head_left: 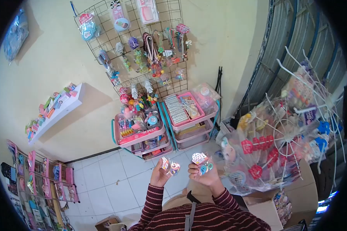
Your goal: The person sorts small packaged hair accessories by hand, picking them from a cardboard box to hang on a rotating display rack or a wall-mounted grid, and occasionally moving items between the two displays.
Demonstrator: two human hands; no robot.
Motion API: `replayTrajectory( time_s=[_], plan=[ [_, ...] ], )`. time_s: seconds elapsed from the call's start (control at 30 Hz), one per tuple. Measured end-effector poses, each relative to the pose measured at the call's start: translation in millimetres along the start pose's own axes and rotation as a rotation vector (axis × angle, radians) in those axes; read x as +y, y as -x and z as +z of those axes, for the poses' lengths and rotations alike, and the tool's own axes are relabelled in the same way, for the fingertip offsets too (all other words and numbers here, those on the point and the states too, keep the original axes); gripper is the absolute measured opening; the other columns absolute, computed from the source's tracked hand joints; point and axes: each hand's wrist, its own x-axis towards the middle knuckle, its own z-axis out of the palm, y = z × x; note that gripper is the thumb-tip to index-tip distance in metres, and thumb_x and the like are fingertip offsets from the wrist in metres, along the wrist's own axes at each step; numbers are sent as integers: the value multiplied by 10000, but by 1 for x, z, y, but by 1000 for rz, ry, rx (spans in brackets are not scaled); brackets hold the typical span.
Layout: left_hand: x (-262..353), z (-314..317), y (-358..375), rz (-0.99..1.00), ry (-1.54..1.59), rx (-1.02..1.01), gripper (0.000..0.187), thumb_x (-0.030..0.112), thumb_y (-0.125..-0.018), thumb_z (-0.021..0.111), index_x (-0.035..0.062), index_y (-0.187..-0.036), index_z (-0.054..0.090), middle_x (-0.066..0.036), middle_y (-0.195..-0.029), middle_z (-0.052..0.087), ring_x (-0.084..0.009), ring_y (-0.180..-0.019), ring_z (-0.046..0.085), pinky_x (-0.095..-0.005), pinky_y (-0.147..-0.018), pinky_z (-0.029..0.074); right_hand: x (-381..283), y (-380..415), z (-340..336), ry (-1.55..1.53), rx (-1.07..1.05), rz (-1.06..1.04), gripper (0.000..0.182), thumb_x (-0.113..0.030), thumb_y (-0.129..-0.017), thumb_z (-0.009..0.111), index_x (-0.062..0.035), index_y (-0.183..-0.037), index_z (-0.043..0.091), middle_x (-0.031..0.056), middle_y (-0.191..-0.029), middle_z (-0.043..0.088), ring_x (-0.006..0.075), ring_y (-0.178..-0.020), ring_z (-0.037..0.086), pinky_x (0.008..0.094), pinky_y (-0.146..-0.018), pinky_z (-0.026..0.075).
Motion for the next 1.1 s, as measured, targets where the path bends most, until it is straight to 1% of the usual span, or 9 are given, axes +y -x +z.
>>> replayTrajectory(
  time_s=[0.2, 0.37, 0.4, 0.5, 0.6, 0.67, 0.8, 0.97, 1.1],
  plan=[
    [20, -20, -48, 171, -182, 13, 159, 200, -836, 440, 65, -891, 504, -57, -823, 559, -171, -779, 546, -322, -702, 450, -41, -66, -1, 41, 62, 52, 605, -647, -671, 393, -51, -741, 475, 23, -637, 311, 144, -598, 305, 259, -549, 278],
    [38, -6, -108, 296, -309, 185, 88, 98, -794, 508, 40, -859, 514, -25, -762, 560, -99, -661, 544, -235, -558, 452, -92, -124, 14, 283, 151, -199, 702, -685, -661, 359, -65, -951, 510, 110, -822, 505, 252, -712, 439, 300, -617, 317],
    [43, -3, -123, 329, -364, 179, 90, 102, -789, 517, 37, -851, 520, -16, -737, 554, -85, -626, 527, -214, -528, 431, -108, -138, 10, 249, 60, -162, 743, -683, -663, 358, -55, -1042, 479, 156, -946, 519, 290, -796, 482, 335, -643, 343],
    [64, 4, -165, 368, -582, 200, 136, 121, -765, 557, 22, -857, 535, 17, -661, 524, -41, -536, 458, -165, -459, 360, -142, -173, 35, 270, 43, -230, 789, -688, -659, 353, -38, -1099, 431, 160, -989, 507, 286, -843, 492, 354, -654, 358],
    [85, 56, -218, 692, -1021, 138, 211, 91, -726, 601, 10, -910, 535, 37, -624, 494, -7, -529, 414, -143, -457, 323, -177, -203, 53, 411, -28, -350, 684, -544, -730, 403, -10, -1157, 364, 163, -1056, 478, 289, -900, 485, 393, -713, 385],
    [101, 76, -255, 703, -1079, 118, 210, 79, -723, 600, 14, -913, 536, 38, -622, 490, -4, -522, 403, -140, -453, 312, -204, -220, 58, 471, -61, -387, 519, -325, -778, 446, 8, -1165, 349, 168, -1089, 461, 300, -941, 469, 409, -767, 392],
    [119, 106, -306, 782, -1206, 47, 121, 63, -723, 593, 19, -833, 570, 41, -620, 478, -4, -493, 357, -142, -427, 257, -243, -249, 58, 556, 67, -446, 404, -207, -797, 447, 14, -1130, 386, 177, -1067, 485, 290, -938, 500, 365, -753, 423],
    [126, 113, -340, 878, -1298, 77, 79, 69, -712, 600, 17, -771, 588, 14, -673, 514, -8, -504, 368, -149, -425, 253, -272, -277, 47, 737, 269, -563, 311, -142, -805, 463, 56, -1041, 418, 190, -941, 541, 263, -820, 559, 326, -711, 457],
    [128, 109, -354, 944, -1386, 75, 115, 65, -696, 604, 14, -799, 591, -65, -739, 559, -116, -624, 506, -203, -552, 379, -283, -289, 40, 892, 389, -567, 279, -182, -798, 485, 34, -973, 473, 133, -844, 575, 195, -719, 571, 280, -633, 457]
  ],
)
